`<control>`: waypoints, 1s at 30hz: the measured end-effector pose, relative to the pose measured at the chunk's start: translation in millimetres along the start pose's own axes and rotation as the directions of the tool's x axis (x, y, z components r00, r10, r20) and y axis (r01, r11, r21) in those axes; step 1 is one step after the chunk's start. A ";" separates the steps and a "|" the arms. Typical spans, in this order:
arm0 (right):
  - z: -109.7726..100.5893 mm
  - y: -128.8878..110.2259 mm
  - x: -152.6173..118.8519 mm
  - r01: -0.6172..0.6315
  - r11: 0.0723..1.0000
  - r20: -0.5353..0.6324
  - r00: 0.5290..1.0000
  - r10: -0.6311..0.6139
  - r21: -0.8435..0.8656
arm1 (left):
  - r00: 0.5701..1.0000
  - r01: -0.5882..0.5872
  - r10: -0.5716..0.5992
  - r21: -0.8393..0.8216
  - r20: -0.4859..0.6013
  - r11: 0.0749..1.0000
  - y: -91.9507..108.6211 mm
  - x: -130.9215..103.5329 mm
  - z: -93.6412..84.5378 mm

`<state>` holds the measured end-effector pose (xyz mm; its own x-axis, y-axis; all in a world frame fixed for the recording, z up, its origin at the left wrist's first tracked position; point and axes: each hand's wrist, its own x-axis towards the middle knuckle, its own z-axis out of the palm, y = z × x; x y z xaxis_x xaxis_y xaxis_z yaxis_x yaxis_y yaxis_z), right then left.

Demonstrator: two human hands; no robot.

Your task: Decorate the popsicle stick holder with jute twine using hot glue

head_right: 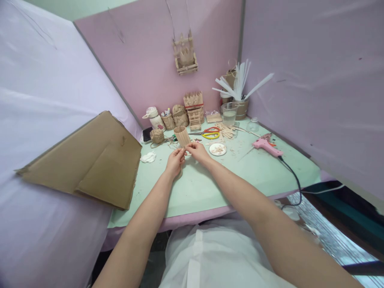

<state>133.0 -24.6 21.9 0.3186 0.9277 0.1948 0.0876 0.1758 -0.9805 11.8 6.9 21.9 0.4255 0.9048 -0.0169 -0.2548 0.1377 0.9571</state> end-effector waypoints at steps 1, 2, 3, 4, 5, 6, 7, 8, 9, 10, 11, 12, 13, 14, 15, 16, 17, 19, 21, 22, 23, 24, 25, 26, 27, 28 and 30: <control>-0.3 -0.8 -0.2 -0.041 0.999 0.007 0.999 0.040 0.027 | 1.000 -0.013 0.013 0.034 0.002 0.999 0.5 -1.2 1.6; -0.3 -1.3 -0.5 -0.069 0.997 0.014 0.998 0.068 0.046 | 1.000 -0.020 0.020 0.065 -0.001 0.998 0.9 -2.0 2.9; -0.2 -1.4 -0.6 -0.085 0.995 0.020 0.996 0.084 0.059 | 1.000 -0.023 0.024 0.092 -0.009 0.996 1.0 -2.6 3.8; 0.0 -1.1 -0.6 -0.090 0.994 0.022 0.996 0.089 0.066 | 1.000 -0.023 0.026 0.113 -0.018 0.993 1.0 -2.9 4.3; 0.4 -0.4 -0.4 -0.089 0.994 0.021 0.996 0.088 0.068 | 0.999 -0.021 0.025 0.130 -0.028 0.991 0.8 -3.0 4.5; 0.7 0.7 0.0 -0.086 0.994 0.019 0.996 0.084 0.067 | 0.999 -0.016 0.022 0.144 -0.035 0.989 0.5 -3.0 4.4; 1.0 1.9 0.5 -0.081 0.994 0.016 0.997 0.080 0.066 | 0.999 -0.011 0.017 0.154 -0.038 0.988 0.1 -2.8 4.1; 1.2 3.2 1.2 -0.078 0.995 0.014 0.997 0.077 0.067 | 0.999 -0.006 0.012 0.161 -0.040 0.987 -0.3 -2.6 3.6; 1.2 4.4 1.9 -0.076 0.995 0.011 0.997 0.075 0.068 | 0.999 -0.002 0.009 0.167 -0.040 0.986 -0.8 -2.4 3.1; 1.0 5.6 2.6 -0.075 0.995 0.005 0.997 0.075 0.071 | 0.999 0.000 0.006 0.172 -0.037 0.985 -1.3 -2.2 2.5; 0.6 6.6 3.3 -0.074 0.995 -0.001 0.997 0.075 0.074 | 0.999 0.001 0.005 0.177 -0.033 0.984 -1.8 -1.9 1.8; 0.1 7.4 4.0 -0.074 0.995 -0.006 0.997 0.074 0.073 | 1.000 -0.001 0.006 0.182 -0.029 0.983 -2.3 -1.6 1.0; -0.7 8.0 4.8 -0.073 0.995 -0.006 0.997 0.074 0.068 | 1.000 -0.005 0.009 0.188 -0.023 0.982 -2.8 -1.3 0.2; -1.7 8.4 5.6 -0.073 0.995 -0.006 0.997 0.074 0.061 | 1.000 -0.010 0.013 0.196 -0.017 0.981 -3.3 -1.0 -0.4; -3.0 8.8 6.6 -0.074 0.996 -0.012 0.997 0.075 0.056 | 1.000 -0.014 0.017 0.208 -0.012 0.978 -3.9 -0.8 -0.9; -4.5 9.1 7.7 -0.079 0.995 -0.032 0.996 0.081 0.061 | 1.000 -0.017 0.020 0.223 -0.008 0.975 -4.3 -0.7 -1.0; -6.2 9.4 9.1 -0.082 0.993 -0.069 0.994 0.088 0.080 | 1.000 -0.021 0.022 0.242 -0.001 0.970 -4.7 -0.8 -0.5; -9.7 9.9 11.9 -0.074 0.985 -0.175 0.979 0.100 0.153 | 0.999 -0.037 0.029 0.288 0.033 0.957 -5.4 -1.4 2.1; -12.6 10.0 14.2 -0.039 0.971 -0.251 0.963 0.100 0.235 | 0.996 -0.069 0.045 0.319 0.082 0.945 -5.7 -2.5 6.0; -13.6 9.8 14.9 -0.017 0.963 -0.264 0.960 0.091 0.269 | 0.994 -0.081 0.052 0.322 0.099 0.943 -5.7 -3.0 7.6; -14.5 9.3 15.3 0.002 0.955 -0.262 0.962 0.080 0.296 | 0.993 -0.086 0.056 0.319 0.103 0.944 -5.6 -3.5 8.5; -15.2 8.5 15.4 0.011 0.948 -0.248 0.966 0.072 0.317 | 0.994 -0.082 0.054 0.311 0.097 0.947 -5.4 -3.8 8.5; -16.0 7.4 15.3 0.009 0.944 -0.223 0.972 0.069 0.330 | 0.995 -0.072 0.049 0.302 0.084 0.951 -5.1 -4.0 7.5; -16.8 6.0 15.1 -0.005 0.941 -0.191 0.979 0.073 0.339 | 0.997 -0.062 0.043 0.294 0.068 0.954 -4.6 -4.0 5.7; -17.9 4.4 15.0 -0.026 0.938 -0.153 0.985 0.084 0.346 | 0.998 -0.052 0.039 0.286 0.052 0.957 -4.1 -3.8 3.3; -19.2 2.7 15.1 -0.051 0.934 -0.116 0.988 0.098 0.355 | 0.999 -0.045 0.036 0.277 0.037 0.960 -3.5 -3.4 0.6; -22.0 -0.3 15.9 -0.087 0.918 -0.059 0.991 0.118 0.387 | 0.999 -0.037 0.036 0.251 0.009 0.967 -2.3 -2.4 -3.7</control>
<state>158.8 -17.2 25.9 0.3821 0.9208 0.0784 -0.3128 0.2087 -0.9266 8.1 5.9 18.6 0.4243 0.9053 0.0198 -0.0438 -0.0014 0.9990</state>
